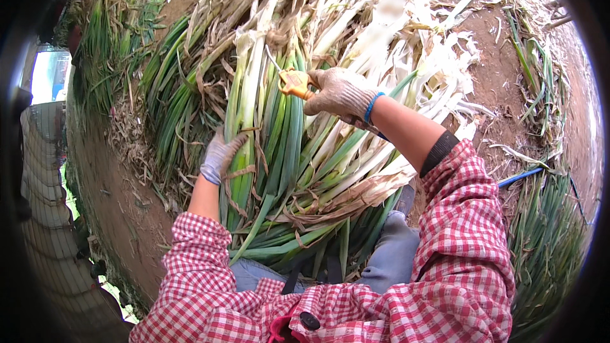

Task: The person sits on the ground and uses a small knife to trim the outer layers of long green leaves, likely leeks or onions. They repeatedly peel and cut the leaves, discarding the trimmed parts onto the ground.

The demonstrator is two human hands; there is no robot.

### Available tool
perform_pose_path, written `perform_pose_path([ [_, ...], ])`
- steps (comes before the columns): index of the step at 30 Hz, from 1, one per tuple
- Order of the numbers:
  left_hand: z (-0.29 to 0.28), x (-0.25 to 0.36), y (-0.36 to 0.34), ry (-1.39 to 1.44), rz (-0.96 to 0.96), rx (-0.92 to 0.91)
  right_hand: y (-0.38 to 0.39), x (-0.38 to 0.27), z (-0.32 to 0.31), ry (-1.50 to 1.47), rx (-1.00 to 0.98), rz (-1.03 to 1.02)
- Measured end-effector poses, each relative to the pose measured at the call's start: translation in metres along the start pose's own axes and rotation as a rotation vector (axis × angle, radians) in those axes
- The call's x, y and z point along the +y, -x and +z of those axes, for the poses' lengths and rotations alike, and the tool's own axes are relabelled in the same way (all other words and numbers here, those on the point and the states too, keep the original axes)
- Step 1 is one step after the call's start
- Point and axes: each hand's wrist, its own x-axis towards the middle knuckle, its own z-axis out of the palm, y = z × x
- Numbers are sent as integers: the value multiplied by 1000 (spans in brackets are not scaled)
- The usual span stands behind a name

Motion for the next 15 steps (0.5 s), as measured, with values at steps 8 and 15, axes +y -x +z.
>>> perform_pose_path([
  [8, 8, 4, 8, 54, -58, -14, -50, -12, -40, 42, 206, 2],
  [15, -19, -59, -49, -165, 339, -108, -98, -24, -75, 71, 311, 30],
])
